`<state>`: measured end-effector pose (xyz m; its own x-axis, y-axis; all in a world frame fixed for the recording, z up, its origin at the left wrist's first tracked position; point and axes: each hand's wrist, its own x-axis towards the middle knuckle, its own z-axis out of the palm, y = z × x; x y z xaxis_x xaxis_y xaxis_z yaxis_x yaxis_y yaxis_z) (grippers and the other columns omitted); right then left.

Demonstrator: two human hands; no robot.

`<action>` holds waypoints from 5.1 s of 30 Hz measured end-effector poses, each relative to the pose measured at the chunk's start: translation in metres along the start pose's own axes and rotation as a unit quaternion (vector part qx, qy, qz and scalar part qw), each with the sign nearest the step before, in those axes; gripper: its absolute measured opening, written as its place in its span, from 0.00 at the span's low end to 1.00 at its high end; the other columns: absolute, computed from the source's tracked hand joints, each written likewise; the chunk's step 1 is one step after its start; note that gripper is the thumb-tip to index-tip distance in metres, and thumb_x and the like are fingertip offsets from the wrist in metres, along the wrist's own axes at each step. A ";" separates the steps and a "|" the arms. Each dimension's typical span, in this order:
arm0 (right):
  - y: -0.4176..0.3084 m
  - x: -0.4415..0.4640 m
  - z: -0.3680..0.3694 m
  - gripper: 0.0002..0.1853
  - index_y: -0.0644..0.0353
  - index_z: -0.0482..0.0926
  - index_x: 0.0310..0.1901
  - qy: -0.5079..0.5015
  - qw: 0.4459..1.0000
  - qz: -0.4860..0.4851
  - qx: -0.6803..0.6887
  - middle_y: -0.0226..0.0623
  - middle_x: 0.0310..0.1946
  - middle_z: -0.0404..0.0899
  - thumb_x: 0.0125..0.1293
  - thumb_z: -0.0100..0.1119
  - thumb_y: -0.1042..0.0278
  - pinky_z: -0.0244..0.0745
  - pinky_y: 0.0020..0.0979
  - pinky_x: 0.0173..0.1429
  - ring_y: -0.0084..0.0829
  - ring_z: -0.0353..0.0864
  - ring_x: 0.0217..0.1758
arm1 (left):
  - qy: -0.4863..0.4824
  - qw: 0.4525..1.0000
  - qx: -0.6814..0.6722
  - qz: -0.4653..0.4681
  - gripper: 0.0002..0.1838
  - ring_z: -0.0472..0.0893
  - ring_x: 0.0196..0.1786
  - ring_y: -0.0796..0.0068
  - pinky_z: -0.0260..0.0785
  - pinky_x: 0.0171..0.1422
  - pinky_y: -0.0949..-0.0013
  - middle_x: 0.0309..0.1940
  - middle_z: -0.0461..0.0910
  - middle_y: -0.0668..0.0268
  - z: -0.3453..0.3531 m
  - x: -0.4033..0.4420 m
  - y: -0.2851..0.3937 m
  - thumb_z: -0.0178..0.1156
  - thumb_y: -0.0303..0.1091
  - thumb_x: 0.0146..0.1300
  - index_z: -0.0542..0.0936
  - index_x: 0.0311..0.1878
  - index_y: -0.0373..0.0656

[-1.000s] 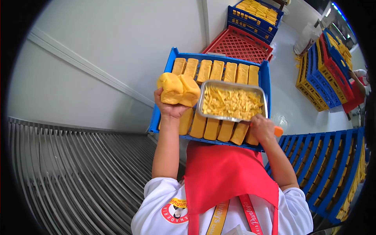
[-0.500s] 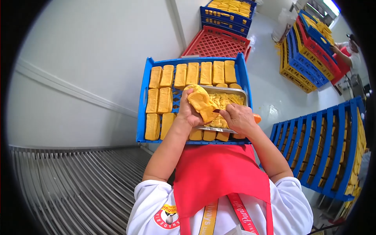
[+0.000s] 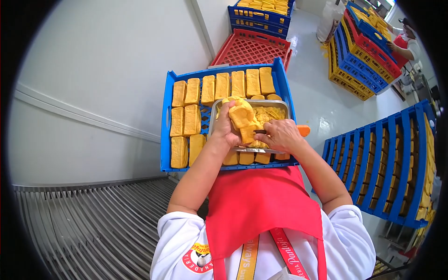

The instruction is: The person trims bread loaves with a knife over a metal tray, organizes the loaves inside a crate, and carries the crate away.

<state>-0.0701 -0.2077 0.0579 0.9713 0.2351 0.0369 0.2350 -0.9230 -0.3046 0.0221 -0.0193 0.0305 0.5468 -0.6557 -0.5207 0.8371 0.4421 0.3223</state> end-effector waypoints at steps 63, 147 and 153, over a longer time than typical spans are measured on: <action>-0.009 0.034 -0.020 0.21 0.62 0.79 0.35 0.159 0.954 0.075 0.243 0.53 0.31 0.81 0.76 0.46 0.52 0.73 0.54 0.44 0.57 0.81 0.39 | -0.015 0.542 0.686 0.486 0.29 0.80 0.55 0.60 0.71 0.63 0.64 0.48 0.80 0.59 0.018 -0.019 0.039 0.65 0.26 0.39 0.79 0.53 0.39; 0.021 -0.083 -0.039 0.13 0.57 0.67 0.23 0.054 0.997 -0.007 -0.060 0.38 0.22 0.72 0.38 0.64 0.73 0.70 0.43 0.33 0.44 0.75 0.31 | 0.364 0.394 0.806 0.250 0.32 0.79 0.52 0.47 0.76 0.54 0.50 0.56 0.73 0.53 -0.136 0.048 0.070 0.70 0.56 0.57 0.76 0.54 0.41; 0.021 -0.093 -0.018 0.11 0.56 0.70 0.24 0.063 0.996 -0.013 -0.063 0.36 0.23 0.74 0.41 0.65 0.71 0.74 0.41 0.35 0.40 0.76 0.31 | 0.373 0.415 0.798 0.227 0.25 0.80 0.51 0.44 0.76 0.53 0.48 0.53 0.74 0.47 -0.095 -0.003 0.031 0.65 0.50 0.63 0.76 0.54 0.40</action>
<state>-0.1545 -0.2548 0.0651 0.9597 0.2274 0.1649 0.2560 -0.9498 -0.1799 0.0448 0.0539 -0.0329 0.9954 -0.0918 -0.0286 -0.0777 -0.9428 0.3240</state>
